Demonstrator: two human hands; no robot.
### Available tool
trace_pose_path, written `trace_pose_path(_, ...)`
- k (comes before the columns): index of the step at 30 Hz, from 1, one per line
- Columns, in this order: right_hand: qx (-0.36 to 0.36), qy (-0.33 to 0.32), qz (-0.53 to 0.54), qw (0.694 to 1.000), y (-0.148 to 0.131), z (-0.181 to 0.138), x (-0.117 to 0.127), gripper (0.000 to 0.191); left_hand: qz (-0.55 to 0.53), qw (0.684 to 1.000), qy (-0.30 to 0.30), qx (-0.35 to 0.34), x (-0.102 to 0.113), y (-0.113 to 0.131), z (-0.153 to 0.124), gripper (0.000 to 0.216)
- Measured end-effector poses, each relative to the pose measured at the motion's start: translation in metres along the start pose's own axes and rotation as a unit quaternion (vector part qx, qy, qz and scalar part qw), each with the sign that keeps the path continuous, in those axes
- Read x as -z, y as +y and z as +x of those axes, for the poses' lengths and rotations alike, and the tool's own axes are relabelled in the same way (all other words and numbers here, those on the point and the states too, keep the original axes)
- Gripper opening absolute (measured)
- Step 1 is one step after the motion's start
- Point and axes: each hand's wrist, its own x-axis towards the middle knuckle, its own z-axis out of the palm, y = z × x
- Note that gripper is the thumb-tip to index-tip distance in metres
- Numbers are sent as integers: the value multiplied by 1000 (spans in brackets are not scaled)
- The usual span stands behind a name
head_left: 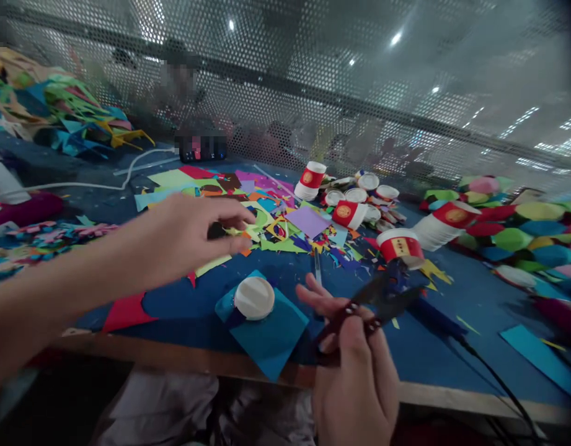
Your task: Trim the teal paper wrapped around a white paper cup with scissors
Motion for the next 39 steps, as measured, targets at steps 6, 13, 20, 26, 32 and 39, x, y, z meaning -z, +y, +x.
trace_pose_path(6, 71, 97, 54, 991, -12, 8, 15, 12, 50, 982, -179, 43, -53, 15, -11, 109)
trace_pose_path(13, 84, 27, 35, 995, -8, 5, 43, 19, 61, 979, -192, 18, -51, 19, -7, 101)
trace_pose_path(20, 83, 9, 23, 996, 1, 6, 43, 22, -3, 983, -180, 33, -49, 20, -11, 104)
trace_pose_path(26, 74, 14, 14, 997, 1, 3, 37, 18, 61, 969, -230, 59, -40, 23, 1, 114)
trace_pose_path(32, 55, 8, 22, 998, 2, 0, 32, 18, 109, 956, -271, 21, -37, 31, 17, 115)
trace_pose_path(39, -41, -48, 13, 998, -1, 0, 30, 21, 78, 942, -327, -8, -33, 35, 28, 120)
